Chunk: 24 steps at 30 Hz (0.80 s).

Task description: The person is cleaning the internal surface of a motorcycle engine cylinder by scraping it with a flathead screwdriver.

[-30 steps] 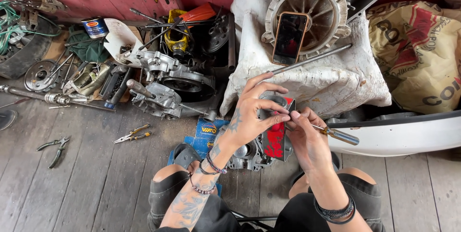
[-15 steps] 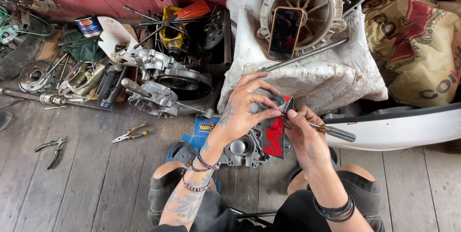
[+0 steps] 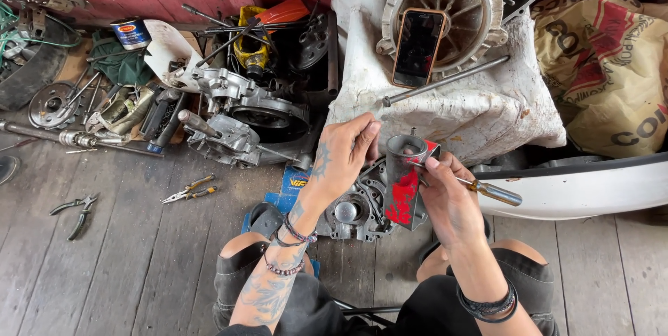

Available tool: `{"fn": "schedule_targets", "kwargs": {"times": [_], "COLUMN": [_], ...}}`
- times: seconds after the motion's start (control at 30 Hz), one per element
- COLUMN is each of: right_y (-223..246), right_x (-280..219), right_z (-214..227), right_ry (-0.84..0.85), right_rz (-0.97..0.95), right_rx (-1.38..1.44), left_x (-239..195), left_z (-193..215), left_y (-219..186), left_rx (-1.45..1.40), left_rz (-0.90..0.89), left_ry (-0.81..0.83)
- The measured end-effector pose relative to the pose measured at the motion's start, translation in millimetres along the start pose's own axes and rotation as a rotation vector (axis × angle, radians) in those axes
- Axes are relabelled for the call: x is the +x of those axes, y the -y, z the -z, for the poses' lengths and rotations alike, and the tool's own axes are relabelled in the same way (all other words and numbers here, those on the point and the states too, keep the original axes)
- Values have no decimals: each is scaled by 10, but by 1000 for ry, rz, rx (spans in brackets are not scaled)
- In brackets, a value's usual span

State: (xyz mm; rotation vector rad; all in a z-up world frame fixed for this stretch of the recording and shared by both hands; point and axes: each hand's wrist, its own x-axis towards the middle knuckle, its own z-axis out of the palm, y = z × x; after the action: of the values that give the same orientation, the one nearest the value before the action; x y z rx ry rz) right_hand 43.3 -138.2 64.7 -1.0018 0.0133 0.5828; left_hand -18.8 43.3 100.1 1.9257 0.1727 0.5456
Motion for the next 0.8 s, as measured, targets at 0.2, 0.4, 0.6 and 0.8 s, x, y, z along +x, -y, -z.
{"fn": "schedule_targets", "kwargs": {"times": [0.2, 0.4, 0.6, 0.8], "right_y": [186, 86, 143, 59], "right_x": [-153, -61, -105, -25], "right_z": [-280, -62, -122, 38], "right_ry": [5, 22, 41, 59], "right_rz": [8, 46, 76, 128], "right_rx": [23, 19, 57, 97], "left_x": [34, -37, 50, 36], "left_z": [-23, -64, -58, -173], "left_y": [-1, 152, -40, 86], "left_rx": [-3, 10, 127, 150], "left_rz": [-25, -52, -206, -172], "left_ry": [-203, -214, -244, -233]}}
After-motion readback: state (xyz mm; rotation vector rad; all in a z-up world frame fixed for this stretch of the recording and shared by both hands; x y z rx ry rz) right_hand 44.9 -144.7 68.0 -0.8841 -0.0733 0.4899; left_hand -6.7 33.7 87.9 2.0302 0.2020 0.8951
